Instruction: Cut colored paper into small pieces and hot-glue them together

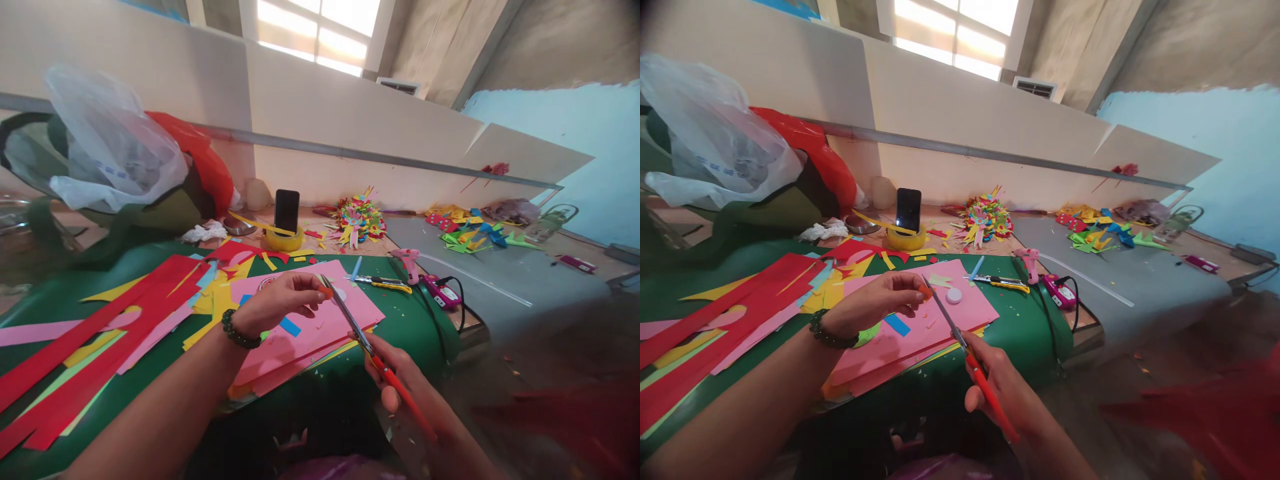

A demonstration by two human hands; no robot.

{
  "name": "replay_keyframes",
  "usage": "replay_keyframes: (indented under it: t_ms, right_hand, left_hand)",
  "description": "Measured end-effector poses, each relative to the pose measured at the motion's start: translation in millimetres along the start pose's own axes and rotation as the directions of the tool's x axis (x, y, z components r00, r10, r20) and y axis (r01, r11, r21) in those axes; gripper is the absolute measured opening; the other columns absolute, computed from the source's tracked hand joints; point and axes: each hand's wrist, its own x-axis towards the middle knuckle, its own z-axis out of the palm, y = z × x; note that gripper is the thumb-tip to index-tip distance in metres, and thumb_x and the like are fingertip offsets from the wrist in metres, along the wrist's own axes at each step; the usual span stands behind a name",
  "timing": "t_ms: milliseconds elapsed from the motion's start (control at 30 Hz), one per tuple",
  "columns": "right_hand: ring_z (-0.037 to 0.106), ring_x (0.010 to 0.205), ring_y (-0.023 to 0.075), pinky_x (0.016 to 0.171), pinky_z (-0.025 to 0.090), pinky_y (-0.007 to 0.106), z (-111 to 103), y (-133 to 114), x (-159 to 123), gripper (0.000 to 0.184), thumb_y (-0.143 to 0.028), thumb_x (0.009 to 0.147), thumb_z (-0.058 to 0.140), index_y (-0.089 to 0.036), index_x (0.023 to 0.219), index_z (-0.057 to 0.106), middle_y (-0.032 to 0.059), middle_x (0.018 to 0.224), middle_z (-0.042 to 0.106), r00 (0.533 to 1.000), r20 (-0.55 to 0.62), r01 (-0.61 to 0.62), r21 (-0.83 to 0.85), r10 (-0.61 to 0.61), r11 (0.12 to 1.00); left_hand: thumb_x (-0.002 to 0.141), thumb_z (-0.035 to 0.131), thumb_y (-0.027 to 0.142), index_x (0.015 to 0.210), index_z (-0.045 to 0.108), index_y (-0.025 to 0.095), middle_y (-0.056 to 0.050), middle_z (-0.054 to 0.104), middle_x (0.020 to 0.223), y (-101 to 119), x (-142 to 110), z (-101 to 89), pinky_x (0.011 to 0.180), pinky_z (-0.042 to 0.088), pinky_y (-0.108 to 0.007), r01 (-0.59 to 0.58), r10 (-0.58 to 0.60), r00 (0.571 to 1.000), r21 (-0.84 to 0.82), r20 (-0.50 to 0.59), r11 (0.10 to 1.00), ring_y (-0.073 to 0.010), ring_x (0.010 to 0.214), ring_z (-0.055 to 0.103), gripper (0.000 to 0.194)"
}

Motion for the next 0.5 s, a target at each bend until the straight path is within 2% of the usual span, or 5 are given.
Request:
replay_keyframes:
  t_ms: [400,500]
  right_hand:
    - [0.024,0.051,0.0086,0.042,0.023,0.022,0.3,5.2,0.2,0.107,-0.095,0.053,0.042,-0.014,0.119,0.064,-0.0065,0.06,0.03,0.999,-0.038,0.003,-0.004,-0.003,1.0]
    - [0.028,0.049,0.0086,0.041,0.025,0.022,0.5,5.0,0.8,0.105,-0.095,0.054,0.043,-0.012,0.116,0.064,-0.0057,0.059,0.036,0.995,-0.089,0.044,0.02,-0.042,0.999]
  left_hand:
    - [0.067,0.079,0.035,0.075,0.063,0.016,-0.002,0.07,0.077,-2.9,1.5,-1.8,0.063,0.048,-0.022,0.011,-0.01,1.0,-0.018,0.02,1.0,-0.0119,0.067,0.064,0.026]
    - [0.066,0.081,0.035,0.072,0.061,0.015,-0.002,0.07,0.076,-3.0,1.4,-0.9,0.063,0.049,-0.022,0.006,-0.005,1.0,-0.037,0.016,0.999,-0.0116,0.066,0.065,0.029]
